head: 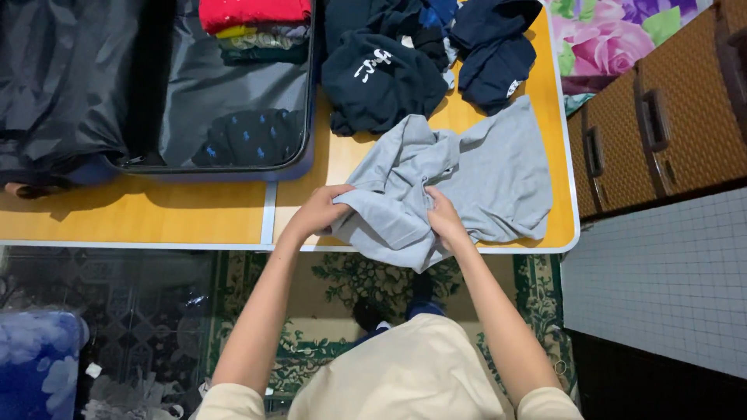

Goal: The person folds several garments on a table and places them into an open suitcase. They fold a purple shirt, a black shirt, a red shirt, and a gray sweatshirt, then put each folded item into the suitcase one by one.

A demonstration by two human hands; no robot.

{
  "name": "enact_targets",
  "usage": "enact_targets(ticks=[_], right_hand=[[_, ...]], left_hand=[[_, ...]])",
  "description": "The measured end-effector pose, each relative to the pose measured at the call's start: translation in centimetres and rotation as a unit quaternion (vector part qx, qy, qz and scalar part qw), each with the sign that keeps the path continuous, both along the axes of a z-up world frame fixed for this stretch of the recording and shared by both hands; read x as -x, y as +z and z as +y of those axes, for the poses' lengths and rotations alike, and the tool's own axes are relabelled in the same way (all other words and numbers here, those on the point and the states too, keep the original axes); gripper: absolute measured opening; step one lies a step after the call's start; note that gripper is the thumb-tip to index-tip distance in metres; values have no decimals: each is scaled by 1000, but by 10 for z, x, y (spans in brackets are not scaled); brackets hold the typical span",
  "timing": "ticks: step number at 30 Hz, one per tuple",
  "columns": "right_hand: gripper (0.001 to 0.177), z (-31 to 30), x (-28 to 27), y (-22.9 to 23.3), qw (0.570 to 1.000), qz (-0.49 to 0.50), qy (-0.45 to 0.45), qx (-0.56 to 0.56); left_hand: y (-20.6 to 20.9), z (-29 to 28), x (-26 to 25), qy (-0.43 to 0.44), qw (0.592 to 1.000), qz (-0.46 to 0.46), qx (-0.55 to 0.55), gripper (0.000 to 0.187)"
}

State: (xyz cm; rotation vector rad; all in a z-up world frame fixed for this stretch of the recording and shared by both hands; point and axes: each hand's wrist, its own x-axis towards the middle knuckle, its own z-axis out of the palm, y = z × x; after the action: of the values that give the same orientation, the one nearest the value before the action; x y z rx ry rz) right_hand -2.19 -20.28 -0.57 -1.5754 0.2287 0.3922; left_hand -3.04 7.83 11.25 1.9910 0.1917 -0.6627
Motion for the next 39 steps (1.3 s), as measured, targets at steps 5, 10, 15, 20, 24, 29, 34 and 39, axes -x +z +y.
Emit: enact_targets(ticks=[5, 10, 15, 20, 24, 29, 34, 39], right_hand=[[31, -26, -26, -6, 995, -70, -70, -11], [28, -49, -77, -14, 986, -75, -148, -34], [39, -68, -135, -55, 969, 180, -139, -95], [33, -74, -96, -44, 994, 69, -73, -46], [10, -90, -54, -42, 970, -19, 82, -230], [10, -86, -44, -44, 969, 21, 41, -244], [32, -67, -42, 5, 987, -17, 65, -145], [23, -68, -35, -17, 993, -14, -61, -100]], left_hand=[[-55, -11, -26, -30, 967, -127, 220, 31], [-46, -34, -67, 69, 970, 49, 228, 39], [-51, -70, -109, 191, 923, 217, 254, 56], [-116, -62, -116, 200, 839, 245, 443, 64], [-188, -47, -125, 178, 899, 194, 351, 60], [-104, -77, -104, 85, 927, -311, -190, 51], [-111, -77, -98, 81, 884, -429, -164, 62], [-186, -33, -84, 120, 940, -208, -242, 42]])
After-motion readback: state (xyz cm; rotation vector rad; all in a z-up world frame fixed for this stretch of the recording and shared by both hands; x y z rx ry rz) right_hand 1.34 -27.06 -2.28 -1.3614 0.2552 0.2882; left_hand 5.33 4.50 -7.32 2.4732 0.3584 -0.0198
